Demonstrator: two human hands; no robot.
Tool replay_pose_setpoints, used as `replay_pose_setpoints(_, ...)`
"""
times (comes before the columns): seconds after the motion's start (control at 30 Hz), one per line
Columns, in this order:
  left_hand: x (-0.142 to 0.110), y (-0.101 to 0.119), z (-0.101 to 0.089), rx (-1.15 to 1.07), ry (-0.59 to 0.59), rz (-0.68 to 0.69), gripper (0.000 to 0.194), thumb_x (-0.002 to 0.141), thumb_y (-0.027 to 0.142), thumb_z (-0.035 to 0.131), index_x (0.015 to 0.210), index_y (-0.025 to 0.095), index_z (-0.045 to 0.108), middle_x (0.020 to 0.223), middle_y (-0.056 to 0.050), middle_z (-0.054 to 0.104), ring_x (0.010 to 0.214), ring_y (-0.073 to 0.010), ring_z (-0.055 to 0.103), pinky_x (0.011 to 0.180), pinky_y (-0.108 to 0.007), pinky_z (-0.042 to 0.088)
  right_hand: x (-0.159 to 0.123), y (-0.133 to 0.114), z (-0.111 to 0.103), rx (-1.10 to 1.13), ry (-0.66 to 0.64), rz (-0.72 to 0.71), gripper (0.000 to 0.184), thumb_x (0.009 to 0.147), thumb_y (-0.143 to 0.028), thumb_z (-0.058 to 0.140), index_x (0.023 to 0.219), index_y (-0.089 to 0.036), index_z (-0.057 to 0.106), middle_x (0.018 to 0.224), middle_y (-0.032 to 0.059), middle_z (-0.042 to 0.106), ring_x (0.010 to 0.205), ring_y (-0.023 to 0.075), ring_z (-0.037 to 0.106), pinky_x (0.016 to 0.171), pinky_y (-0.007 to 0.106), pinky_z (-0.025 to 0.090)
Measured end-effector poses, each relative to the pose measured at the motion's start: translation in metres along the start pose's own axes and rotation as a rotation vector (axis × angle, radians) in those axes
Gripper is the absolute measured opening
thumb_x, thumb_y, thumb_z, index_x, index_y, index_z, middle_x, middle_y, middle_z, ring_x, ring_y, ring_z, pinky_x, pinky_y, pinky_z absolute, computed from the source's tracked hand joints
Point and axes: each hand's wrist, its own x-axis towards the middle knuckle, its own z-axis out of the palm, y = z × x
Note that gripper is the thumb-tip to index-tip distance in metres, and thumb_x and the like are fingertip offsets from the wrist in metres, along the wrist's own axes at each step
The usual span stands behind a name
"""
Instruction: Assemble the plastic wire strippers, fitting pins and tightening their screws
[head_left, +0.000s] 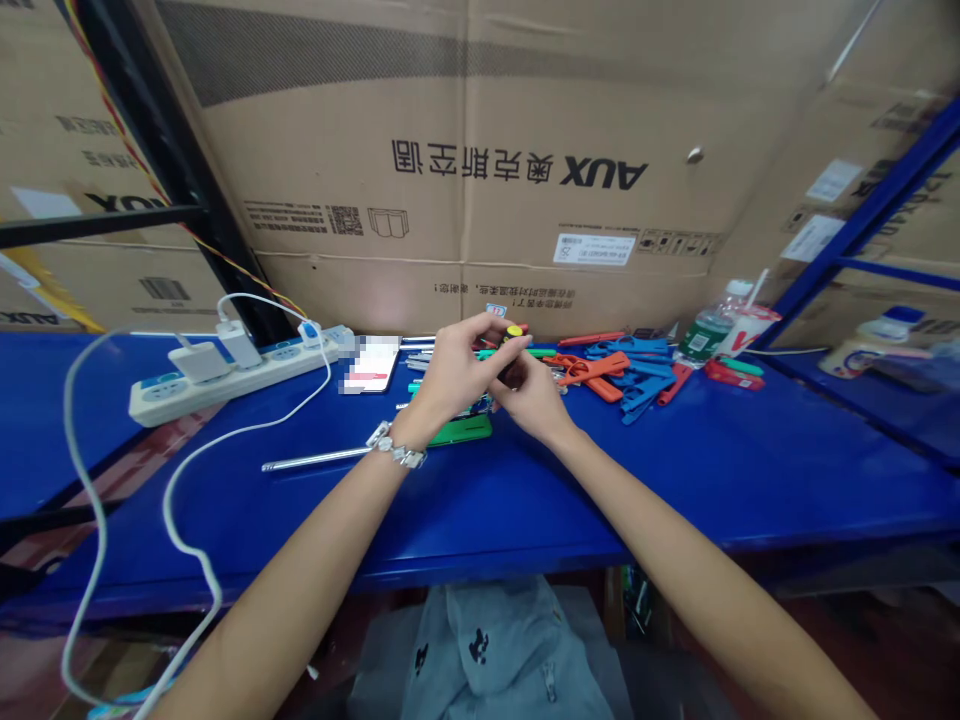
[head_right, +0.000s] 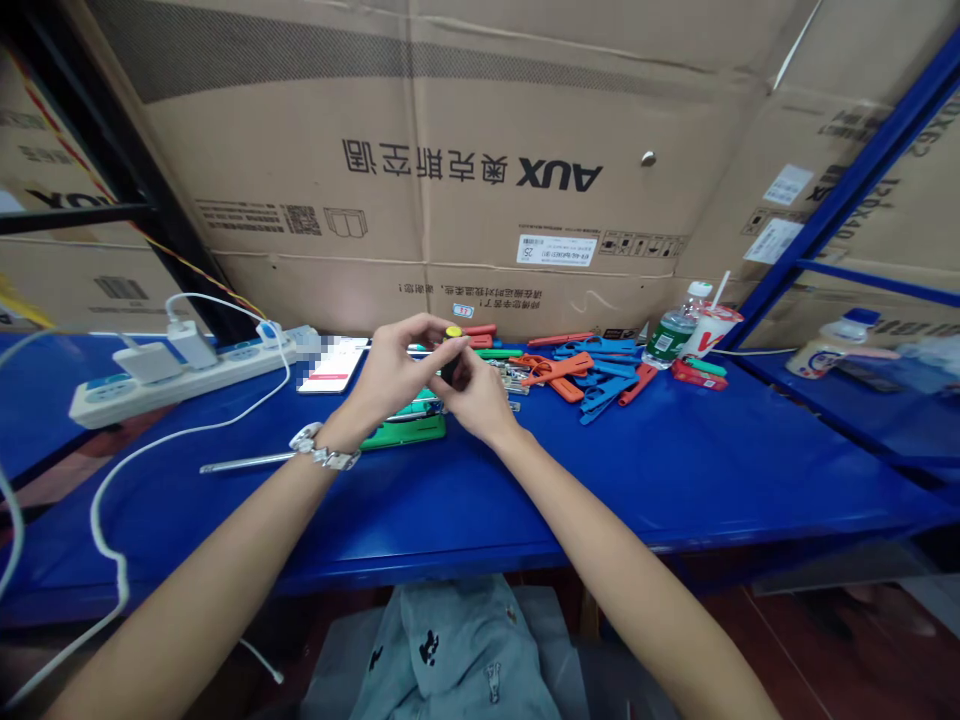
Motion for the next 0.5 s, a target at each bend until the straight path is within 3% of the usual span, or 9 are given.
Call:
replay_pose_setpoints(0.1, -0.005, -0.003, -0.012, -0.044, -0.143, 0.017, 0.023, 0.098, 0.037, 0.059, 0.102, 0.022, 0.075, 0.093, -0.005, 0.077, 0.092, -0.0185, 0.071, 0.086, -0.032, 0.056, 0.002, -0.007, -0.007, 0.081, -0.127, -0.064, 0.032, 0.084, -0.048, 0.071, 0.099, -0.021, 0.064, 0.082, 0.0035, 0.066, 0.073, 0.0198, 0.063, 0.065, 0.033, 0.052)
replay_pose_setpoints(0.2, -0.008, -0.007, -0.018, -0.101, -0.183, 0.026, 0.028, 0.103, 0.036, 0.051, 0.107, 0.023, 0.076, 0.106, -0.007, 0.077, 0.106, -0.0198, 0.07, 0.094, -0.035, 0.055, 0.003, -0.011, -0.012, 0.111, -0.274, -0.055, 0.031, 0.086, -0.05, 0.068, 0.08, -0.02, 0.064, 0.071, 0.0017, 0.062, 0.072, 0.0191, 0.061, 0.066, 0.032, 0.05)
replay_pose_setpoints(0.33, -0.01, -0.007, -0.008, -0.113, -0.011, 0.012, 0.026, 0.089, 0.035, 0.073, 0.112, 0.023, 0.072, 0.115, -0.008, 0.076, 0.107, -0.0206, 0.07, 0.093, -0.035, 0.056, 0.0, -0.004, -0.005, 0.031, -0.18, -0.045, 0.033, 0.085, -0.048, 0.066, 0.07, -0.019, 0.061, 0.066, 0.0002, 0.057, 0.062, 0.0148, 0.049, 0.06, 0.03, 0.041)
replay_pose_setpoints(0.43, -0.011, -0.004, 0.006, -0.152, 0.181, -0.044, 0.033, 0.075, 0.034, 0.087, 0.1, 0.02, 0.069, 0.094, -0.005, 0.077, 0.085, -0.0181, 0.072, 0.077, -0.031, 0.058, -0.002, 0.002, 0.005, 0.009, -0.058, -0.033, 0.028, 0.081, -0.042, 0.067, 0.068, -0.02, 0.056, 0.065, -0.0007, 0.056, 0.061, 0.0139, 0.045, 0.059, 0.029, 0.038)
replay_pose_setpoints(0.5, -0.011, -0.003, 0.011, -0.161, 0.203, -0.045, 0.026, 0.077, 0.033, 0.086, 0.09, 0.02, 0.067, 0.084, -0.003, 0.075, 0.074, -0.0158, 0.07, 0.07, -0.029, 0.057, -0.003, 0.002, 0.01, -0.003, -0.018, -0.021, 0.025, 0.079, -0.038, 0.067, 0.067, -0.02, 0.054, 0.063, -0.0014, 0.054, 0.059, 0.0137, 0.044, 0.058, 0.029, 0.037)
